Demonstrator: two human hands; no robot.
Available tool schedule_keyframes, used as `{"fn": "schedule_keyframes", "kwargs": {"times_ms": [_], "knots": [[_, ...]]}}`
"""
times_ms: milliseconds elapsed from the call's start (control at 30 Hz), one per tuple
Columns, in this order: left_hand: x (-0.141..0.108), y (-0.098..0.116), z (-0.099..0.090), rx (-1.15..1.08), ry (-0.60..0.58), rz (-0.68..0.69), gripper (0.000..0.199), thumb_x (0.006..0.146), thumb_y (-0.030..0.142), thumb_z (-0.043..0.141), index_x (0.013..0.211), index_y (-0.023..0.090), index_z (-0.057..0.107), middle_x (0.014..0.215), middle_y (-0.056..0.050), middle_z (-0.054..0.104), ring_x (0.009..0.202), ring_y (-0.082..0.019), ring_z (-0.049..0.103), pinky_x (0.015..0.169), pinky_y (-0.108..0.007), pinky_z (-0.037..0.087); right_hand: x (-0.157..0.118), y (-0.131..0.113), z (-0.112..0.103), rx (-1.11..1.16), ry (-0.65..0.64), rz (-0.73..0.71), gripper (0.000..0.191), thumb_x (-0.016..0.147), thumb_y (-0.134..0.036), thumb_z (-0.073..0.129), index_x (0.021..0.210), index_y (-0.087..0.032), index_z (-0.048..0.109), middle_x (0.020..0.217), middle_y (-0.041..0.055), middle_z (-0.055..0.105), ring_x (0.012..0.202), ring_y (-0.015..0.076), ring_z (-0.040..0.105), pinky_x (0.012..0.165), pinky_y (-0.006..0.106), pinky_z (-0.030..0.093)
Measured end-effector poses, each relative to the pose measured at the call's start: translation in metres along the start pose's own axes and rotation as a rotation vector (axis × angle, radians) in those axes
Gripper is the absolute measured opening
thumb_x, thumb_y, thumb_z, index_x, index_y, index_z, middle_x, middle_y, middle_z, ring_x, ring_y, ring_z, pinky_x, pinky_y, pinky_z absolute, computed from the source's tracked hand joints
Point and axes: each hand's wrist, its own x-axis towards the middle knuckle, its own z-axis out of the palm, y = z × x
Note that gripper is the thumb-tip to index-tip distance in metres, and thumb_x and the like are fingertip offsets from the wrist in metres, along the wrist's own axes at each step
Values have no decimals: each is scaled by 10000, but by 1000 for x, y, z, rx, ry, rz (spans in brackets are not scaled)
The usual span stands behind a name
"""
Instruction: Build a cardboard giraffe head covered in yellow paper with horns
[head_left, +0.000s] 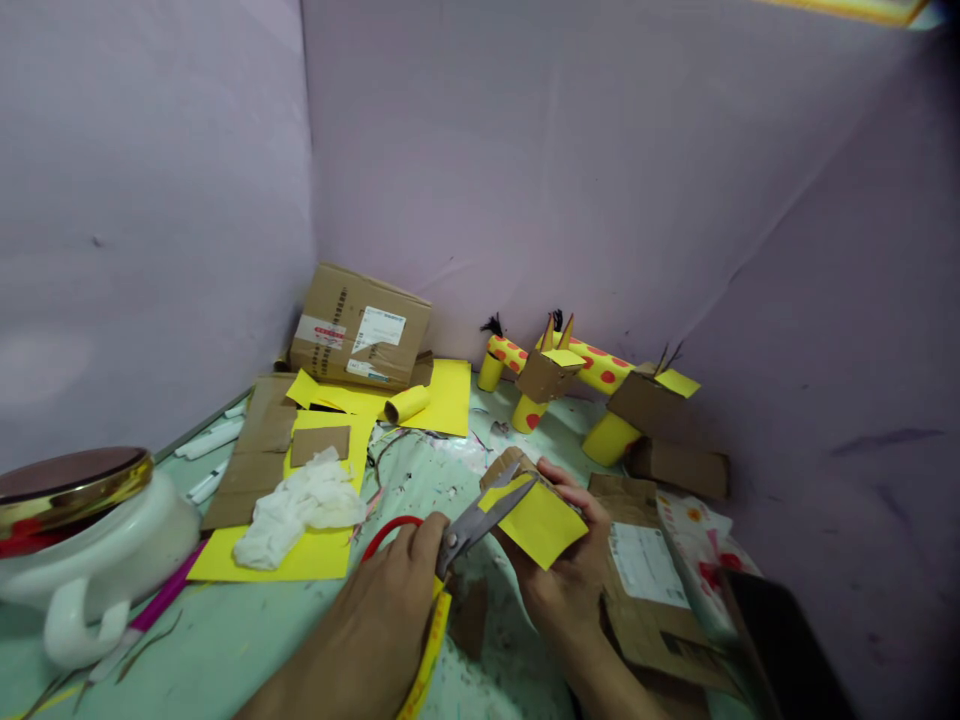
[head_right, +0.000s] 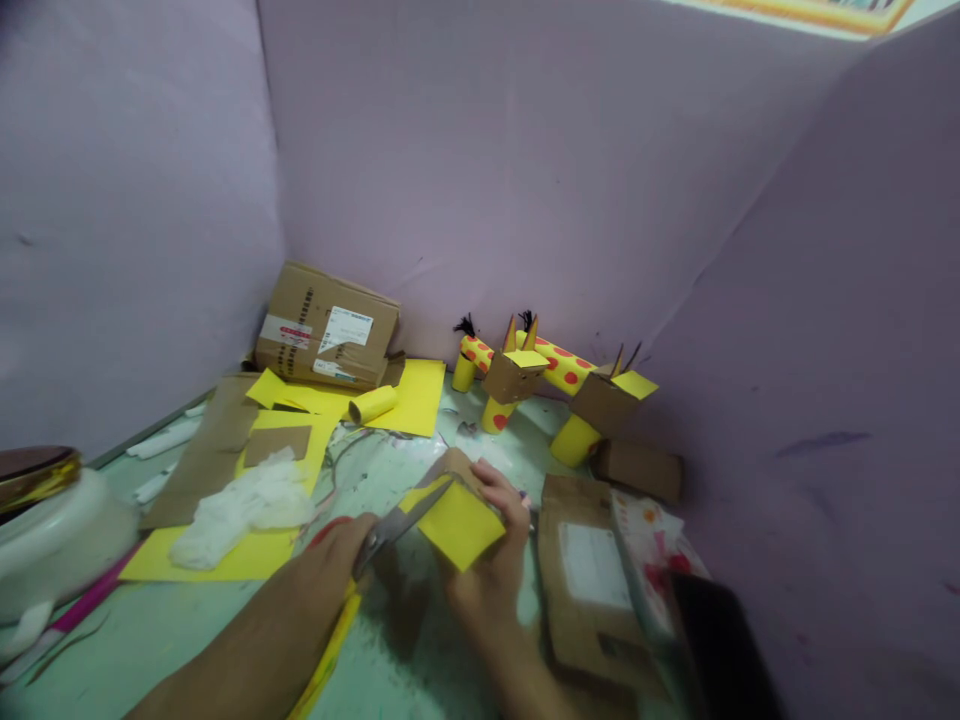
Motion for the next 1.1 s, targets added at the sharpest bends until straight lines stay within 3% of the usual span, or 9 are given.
{"fn": "schedule_keyframes", "kwargs": {"times_ms": [200,533,667,733,833,900,1000,1100], "knots": [[-1,4,-4,47,-20,-18,395,819,167,364,1193,217,480,1020,-119,623,907,-239,605,787,-332,437,1,-1,1,10,10,4,562,621,-107,711,1073,-262,416,1171,81,510,1127,261,495,949,464,338],[-3,0,-3,-46,-19,84,377,815,192,388,1177,222,491,921,-95,672,856,-238,622,774,-316,451,-1,0,0,18,38,44,542,602,-171,740,1042,-251,434,1159,93,540,1129,285,504,959,505,323],[2,-2,-8,-156,8,133,278,853,278,374,1083,235,525,877,-53,687,776,-196,632,713,-269,465,0,-1,-1,32,28,185,559,568,-202,769,1027,-248,454,1124,93,573,1091,287,529,943,483,348],[9,-8,-15,-93,103,58,285,858,348,374,1070,238,530,920,-57,688,812,-213,639,713,-282,463,1,1,-2,80,-19,332,603,537,-219,786,1050,-244,471,1103,86,594,1052,284,549,904,447,399],[23,-28,-30,208,248,-228,376,826,420,392,1126,226,511,924,-109,689,869,-321,637,690,-368,450,2,9,-1,218,-130,529,635,502,-251,801,1067,-234,512,1034,62,639,968,272,586,817,399,466],[32,-47,-39,354,270,-407,409,806,382,380,1165,218,489,953,-152,682,865,-363,635,657,-399,447,2,13,-1,283,-191,608,633,491,-258,804,1063,-225,535,1002,51,658,934,266,601,783,384,484],[41,-71,-45,410,254,-482,439,779,339,387,1173,170,481,1001,-197,664,900,-368,629,659,-399,454,2,13,2,286,-259,691,615,474,-218,811,1033,-221,554,983,40,670,910,258,613,767,376,494],[42,-82,-45,463,243,-509,444,784,353,365,1142,133,508,971,-232,660,896,-408,618,643,-446,451,0,7,6,328,-351,786,604,472,-156,803,1017,-230,552,989,30,672,895,244,627,766,376,499]]}}
